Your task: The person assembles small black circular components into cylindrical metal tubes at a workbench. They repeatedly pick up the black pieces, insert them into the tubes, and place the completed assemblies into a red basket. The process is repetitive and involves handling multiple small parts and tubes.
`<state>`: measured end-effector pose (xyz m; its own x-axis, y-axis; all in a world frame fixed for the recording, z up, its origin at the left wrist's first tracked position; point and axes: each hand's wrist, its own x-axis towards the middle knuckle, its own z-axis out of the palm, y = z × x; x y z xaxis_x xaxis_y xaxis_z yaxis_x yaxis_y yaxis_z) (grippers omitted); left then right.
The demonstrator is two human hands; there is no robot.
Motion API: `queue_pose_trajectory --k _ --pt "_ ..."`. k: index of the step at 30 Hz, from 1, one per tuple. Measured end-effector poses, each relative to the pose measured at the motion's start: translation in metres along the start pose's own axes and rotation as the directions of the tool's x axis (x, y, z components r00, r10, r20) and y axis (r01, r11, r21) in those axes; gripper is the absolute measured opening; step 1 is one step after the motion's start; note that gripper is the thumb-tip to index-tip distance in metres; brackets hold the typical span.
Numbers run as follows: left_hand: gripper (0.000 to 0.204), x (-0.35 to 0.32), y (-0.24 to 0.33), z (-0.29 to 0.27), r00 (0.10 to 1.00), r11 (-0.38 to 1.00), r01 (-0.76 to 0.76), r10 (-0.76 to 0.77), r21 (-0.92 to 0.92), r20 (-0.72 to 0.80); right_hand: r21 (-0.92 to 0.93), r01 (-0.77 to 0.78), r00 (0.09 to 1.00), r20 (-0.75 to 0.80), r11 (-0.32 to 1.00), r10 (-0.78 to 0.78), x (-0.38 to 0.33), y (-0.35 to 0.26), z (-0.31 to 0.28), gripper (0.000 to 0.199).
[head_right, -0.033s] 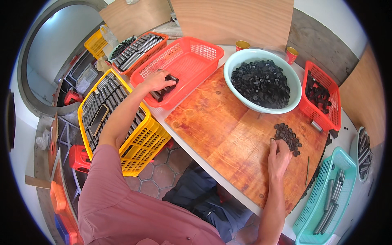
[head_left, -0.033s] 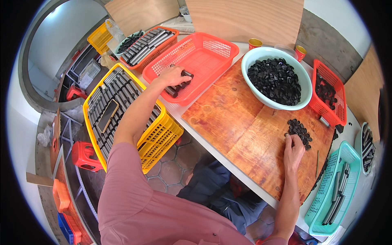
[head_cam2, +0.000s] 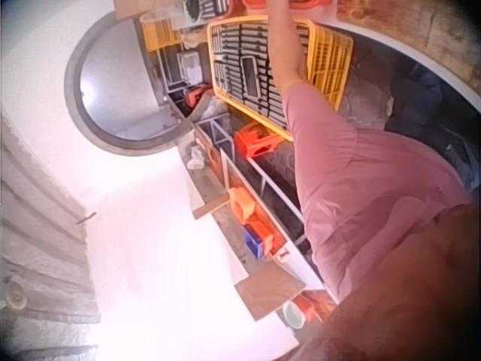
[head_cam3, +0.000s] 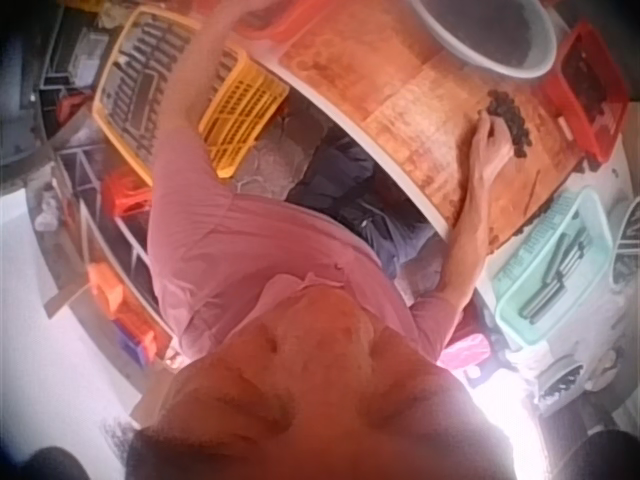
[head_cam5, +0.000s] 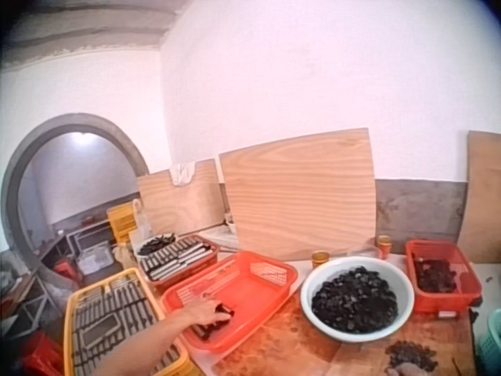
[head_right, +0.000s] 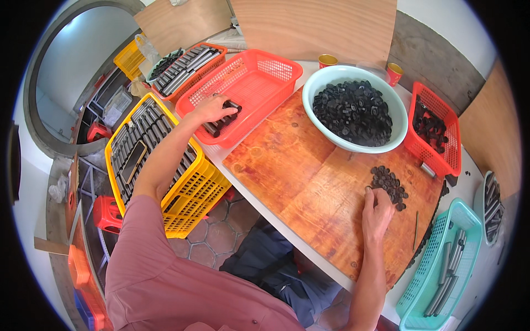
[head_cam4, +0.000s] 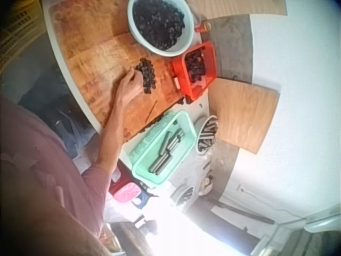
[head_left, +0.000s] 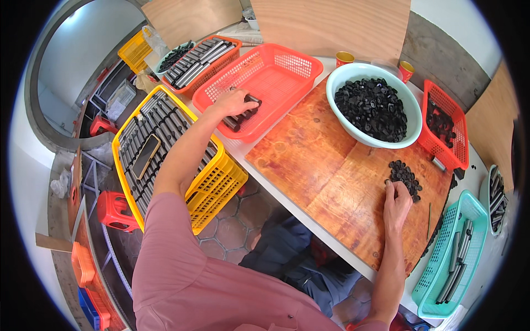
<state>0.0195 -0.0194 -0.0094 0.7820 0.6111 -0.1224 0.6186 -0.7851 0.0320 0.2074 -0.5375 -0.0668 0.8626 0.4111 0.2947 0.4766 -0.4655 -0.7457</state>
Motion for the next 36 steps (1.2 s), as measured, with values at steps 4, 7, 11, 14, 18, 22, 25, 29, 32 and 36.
queue_pose_trajectory --k 4,7,11,14,18,22,25,29,32,36 --pt "0.076 0.002 -0.006 0.006 0.998 0.999 -0.037 0.036 -0.019 -0.044 -0.009 0.010 1.000 0.002 1.000 -0.010 0.000 0.002 0.001 0.025" --pt "0.076 0.006 -0.013 0.006 0.997 0.994 -0.068 0.066 -0.090 -0.025 -0.014 -0.004 1.000 0.011 1.000 0.004 0.000 0.000 -0.001 0.025" --pt "0.075 0.011 -0.019 0.005 0.998 0.995 -0.067 0.068 -0.078 0.007 -0.013 -0.015 1.000 0.016 1.000 0.015 -0.001 0.001 0.000 0.024" --pt "0.074 0.011 -0.021 0.003 0.997 0.998 -0.063 0.064 -0.027 0.038 -0.005 -0.020 1.000 0.023 1.000 0.020 0.000 0.004 0.001 0.024" --pt "0.073 0.011 -0.020 -0.001 0.992 0.995 -0.093 0.096 -0.039 0.078 0.008 0.005 1.000 0.009 1.000 -0.005 0.000 0.005 0.002 0.026" --pt "0.057 0.009 -0.003 -0.013 0.990 0.988 -0.031 0.051 -0.152 0.133 0.007 0.028 1.000 -0.008 1.000 -0.027 -0.001 0.009 0.004 0.029" --pt "0.046 0.029 -0.029 -0.003 0.990 0.978 -0.007 0.035 -0.207 0.135 0.009 0.037 0.999 -0.003 0.999 -0.037 0.000 0.008 0.005 0.028" --pt "0.040 0.039 -0.047 0.007 0.997 0.980 -0.067 0.075 -0.186 0.036 -0.002 0.045 0.999 -0.003 0.999 -0.045 0.000 0.009 0.005 0.029" --pt "0.039 0.039 -0.051 0.008 0.997 0.980 -0.064 0.071 -0.187 0.030 -0.018 0.000 1.000 0.020 1.000 0.001 0.000 0.005 0.003 0.024" --pt "0.045 0.023 -0.015 -0.013 0.994 0.998 -0.011 0.019 -0.068 0.112 -0.015 -0.008 1.000 0.020 1.000 0.008 0.000 0.004 0.002 0.024"
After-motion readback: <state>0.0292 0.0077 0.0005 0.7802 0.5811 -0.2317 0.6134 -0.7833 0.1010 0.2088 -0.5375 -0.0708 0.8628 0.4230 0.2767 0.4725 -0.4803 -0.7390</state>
